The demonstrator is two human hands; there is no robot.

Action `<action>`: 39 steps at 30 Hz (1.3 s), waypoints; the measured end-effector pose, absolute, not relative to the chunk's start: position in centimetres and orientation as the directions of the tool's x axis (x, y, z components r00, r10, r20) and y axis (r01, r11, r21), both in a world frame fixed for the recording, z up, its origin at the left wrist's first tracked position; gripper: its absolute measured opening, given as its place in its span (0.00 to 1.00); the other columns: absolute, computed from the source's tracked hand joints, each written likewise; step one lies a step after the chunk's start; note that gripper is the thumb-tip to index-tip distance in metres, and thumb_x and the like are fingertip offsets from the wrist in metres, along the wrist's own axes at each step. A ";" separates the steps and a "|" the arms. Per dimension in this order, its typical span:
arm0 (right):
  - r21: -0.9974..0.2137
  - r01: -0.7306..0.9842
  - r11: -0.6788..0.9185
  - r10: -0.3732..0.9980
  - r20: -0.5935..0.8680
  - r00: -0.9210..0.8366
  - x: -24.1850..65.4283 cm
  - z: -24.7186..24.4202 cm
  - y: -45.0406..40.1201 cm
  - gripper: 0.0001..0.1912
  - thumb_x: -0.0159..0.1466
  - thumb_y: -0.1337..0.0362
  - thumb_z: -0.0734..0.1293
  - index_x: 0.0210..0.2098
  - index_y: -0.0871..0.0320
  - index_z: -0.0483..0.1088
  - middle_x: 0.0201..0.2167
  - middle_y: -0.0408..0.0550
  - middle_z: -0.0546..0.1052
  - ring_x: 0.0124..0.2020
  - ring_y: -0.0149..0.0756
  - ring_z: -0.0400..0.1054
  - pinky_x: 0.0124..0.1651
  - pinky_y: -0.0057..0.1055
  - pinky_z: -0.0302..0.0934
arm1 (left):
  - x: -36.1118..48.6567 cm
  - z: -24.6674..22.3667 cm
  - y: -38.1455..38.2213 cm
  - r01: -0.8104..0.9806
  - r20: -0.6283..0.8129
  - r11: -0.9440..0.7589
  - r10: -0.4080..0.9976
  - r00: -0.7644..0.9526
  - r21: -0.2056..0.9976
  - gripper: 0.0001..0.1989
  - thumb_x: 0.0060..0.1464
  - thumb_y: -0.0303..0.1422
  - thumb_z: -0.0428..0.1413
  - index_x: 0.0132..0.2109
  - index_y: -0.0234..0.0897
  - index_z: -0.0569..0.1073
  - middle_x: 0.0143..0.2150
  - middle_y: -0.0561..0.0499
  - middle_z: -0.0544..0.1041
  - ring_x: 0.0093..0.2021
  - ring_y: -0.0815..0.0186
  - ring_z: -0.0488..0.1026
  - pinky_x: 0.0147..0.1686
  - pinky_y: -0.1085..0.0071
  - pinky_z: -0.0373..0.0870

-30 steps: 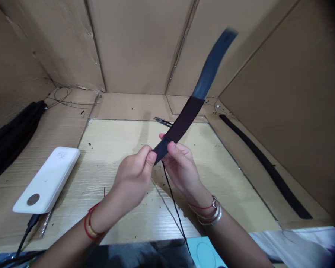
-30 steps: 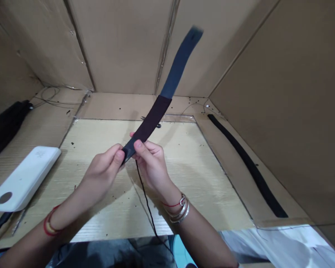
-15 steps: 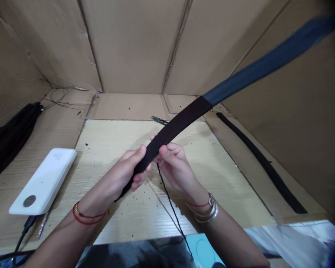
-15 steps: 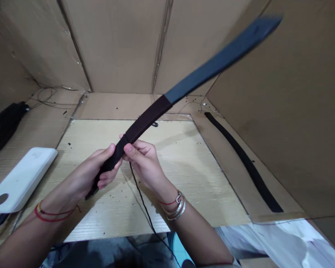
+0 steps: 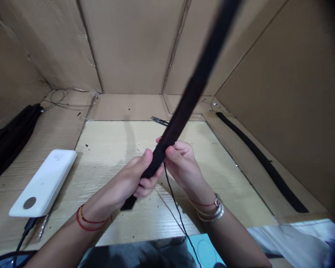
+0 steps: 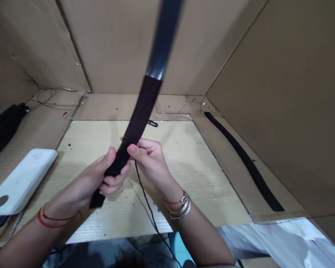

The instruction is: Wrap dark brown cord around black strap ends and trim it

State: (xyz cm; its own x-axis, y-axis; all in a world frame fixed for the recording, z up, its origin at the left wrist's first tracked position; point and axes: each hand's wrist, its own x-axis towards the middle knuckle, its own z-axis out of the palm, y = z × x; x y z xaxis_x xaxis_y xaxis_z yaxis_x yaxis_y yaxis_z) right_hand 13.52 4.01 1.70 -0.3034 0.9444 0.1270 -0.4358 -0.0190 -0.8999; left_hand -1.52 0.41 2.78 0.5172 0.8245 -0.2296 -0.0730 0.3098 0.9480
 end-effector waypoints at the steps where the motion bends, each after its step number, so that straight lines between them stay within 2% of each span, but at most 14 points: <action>1: -0.905 -0.424 -0.009 0.950 0.125 -0.287 13.5 1.8 4.0 0.13 0.55 0.55 0.76 0.34 0.56 0.79 0.23 0.42 0.72 0.22 0.26 0.62 0.24 0.24 0.56 | -1.4 2.7 0.5 -0.110 -0.265 0.401 0.763 0.590 0.909 0.31 0.59 0.61 0.32 0.34 0.40 0.63 0.20 0.61 0.48 0.17 0.73 0.42 0.16 0.76 0.43; 4: -0.912 -0.407 0.050 0.976 0.131 -0.173 13.2 1.5 4.1 0.09 0.58 0.58 0.74 0.32 0.58 0.77 0.24 0.42 0.71 0.23 0.25 0.59 0.24 0.24 0.55 | -0.9 2.2 0.6 0.042 -0.247 0.250 0.893 0.376 0.967 0.28 0.59 0.59 0.39 0.39 0.39 0.66 0.22 0.57 0.60 0.18 0.71 0.55 0.19 0.75 0.54; 7: -0.905 -0.412 0.104 0.985 0.153 -0.086 13.0 1.0 4.4 0.12 0.57 0.59 0.74 0.24 0.60 0.74 0.20 0.39 0.64 0.22 0.23 0.53 0.25 0.23 0.51 | -0.3 1.8 0.4 0.496 0.113 -0.085 0.993 -0.028 0.864 0.18 0.58 0.48 0.53 0.45 0.38 0.68 0.34 0.48 0.72 0.32 0.63 0.69 0.30 0.71 0.62; 9: -0.894 -0.440 0.082 0.982 0.149 -0.119 13.0 1.0 4.4 0.13 0.56 0.58 0.76 0.23 0.60 0.74 0.19 0.39 0.63 0.23 0.23 0.53 0.26 0.24 0.52 | -0.3 1.8 0.2 0.602 0.199 -0.125 0.978 -0.059 0.789 0.15 0.58 0.46 0.54 0.41 0.38 0.69 0.31 0.49 0.71 0.31 0.63 0.67 0.28 0.71 0.60; 14: -0.868 -0.483 -0.116 0.941 0.060 -0.334 13.1 1.7 4.0 0.13 0.56 0.57 0.75 0.37 0.56 0.79 0.21 0.39 0.65 0.22 0.23 0.51 0.26 0.23 0.52 | -1.2 2.4 0.5 0.112 -0.180 0.150 0.920 0.348 0.982 0.26 0.60 0.57 0.38 0.29 0.41 0.59 0.17 0.60 0.54 0.15 0.71 0.51 0.16 0.74 0.49; 16: -0.869 -0.484 -0.107 0.955 0.046 -0.294 13.0 1.6 4.0 0.11 0.57 0.58 0.75 0.37 0.57 0.79 0.19 0.38 0.62 0.22 0.23 0.49 0.25 0.22 0.51 | -1.2 2.3 0.6 0.195 -0.163 0.111 0.947 0.276 0.975 0.23 0.59 0.56 0.44 0.31 0.40 0.62 0.19 0.59 0.58 0.17 0.71 0.55 0.18 0.75 0.52; 20: -0.876 -0.480 -0.052 0.976 0.057 -0.210 12.8 1.2 4.0 0.10 0.55 0.60 0.76 0.33 0.58 0.79 0.19 0.38 0.63 0.22 0.22 0.53 0.25 0.21 0.53 | -0.4 1.7 0.2 0.498 0.121 -0.070 0.990 -0.072 0.864 0.16 0.57 0.48 0.53 0.39 0.39 0.65 0.25 0.54 0.66 0.23 0.68 0.63 0.23 0.74 0.56; 23: -0.865 -0.490 -0.106 0.948 0.062 -0.313 12.9 1.4 3.8 0.10 0.55 0.58 0.76 0.32 0.58 0.78 0.22 0.40 0.71 0.22 0.23 0.61 0.27 0.22 0.58 | -0.4 1.7 0.0 0.137 -0.046 0.018 0.978 0.204 0.990 0.22 0.62 0.53 0.43 0.34 0.39 0.62 0.21 0.57 0.61 0.17 0.71 0.59 0.18 0.75 0.54; 26: -0.856 -0.473 -0.210 0.901 0.019 -0.434 13.2 1.7 3.8 0.15 0.56 0.55 0.75 0.38 0.57 0.78 0.23 0.42 0.74 0.22 0.26 0.65 0.27 0.24 0.61 | -0.8 2.0 0.3 -0.099 -0.174 0.249 0.861 0.479 0.963 0.30 0.60 0.60 0.32 0.34 0.39 0.61 0.19 0.58 0.60 0.14 0.73 0.56 0.15 0.76 0.52; 29: -0.854 -0.480 -0.203 0.927 -0.010 -0.374 13.2 1.6 3.9 0.15 0.55 0.59 0.76 0.39 0.59 0.78 0.24 0.42 0.74 0.22 0.25 0.64 0.26 0.23 0.59 | -0.7 2.0 0.5 0.152 -0.143 0.098 0.937 0.318 0.983 0.28 0.59 0.60 0.38 0.35 0.39 0.63 0.21 0.56 0.61 0.17 0.70 0.59 0.18 0.74 0.54; 32: -0.849 -0.503 -0.160 0.962 -0.020 -0.273 12.9 1.1 4.1 0.13 0.55 0.62 0.76 0.39 0.58 0.78 0.23 0.40 0.71 0.23 0.23 0.61 0.25 0.21 0.58 | -0.4 1.8 0.6 0.643 0.092 -0.017 0.992 -0.084 0.766 0.16 0.57 0.47 0.53 0.38 0.38 0.65 0.25 0.54 0.62 0.24 0.66 0.61 0.24 0.71 0.52; 34: -0.845 -0.510 -0.160 0.960 -0.014 -0.278 12.8 1.0 4.2 0.14 0.54 0.61 0.77 0.39 0.58 0.79 0.22 0.40 0.70 0.23 0.23 0.61 0.27 0.21 0.59 | -0.6 2.0 0.7 0.703 0.074 0.000 0.994 -0.075 0.711 0.11 0.57 0.42 0.54 0.36 0.39 0.64 0.24 0.55 0.60 0.23 0.67 0.59 0.24 0.71 0.51; 37: -0.845 -0.502 -0.182 0.932 0.015 -0.362 13.0 1.1 4.2 0.16 0.53 0.58 0.78 0.39 0.56 0.80 0.21 0.40 0.69 0.23 0.23 0.60 0.27 0.21 0.58 | -1.4 2.7 0.7 0.334 -0.153 0.066 0.958 0.241 0.940 0.12 0.56 0.42 0.54 0.34 0.40 0.62 0.22 0.58 0.59 0.20 0.71 0.56 0.21 0.74 0.51; 39: -0.867 -0.476 -0.148 0.926 0.048 -0.375 13.2 1.1 4.3 0.14 0.53 0.58 0.77 0.38 0.55 0.80 0.21 0.40 0.70 0.23 0.23 0.60 0.26 0.22 0.57 | -1.5 3.0 0.5 0.081 -0.252 0.242 0.857 0.450 0.967 0.14 0.58 0.45 0.52 0.35 0.41 0.61 0.20 0.61 0.54 0.17 0.73 0.50 0.18 0.76 0.49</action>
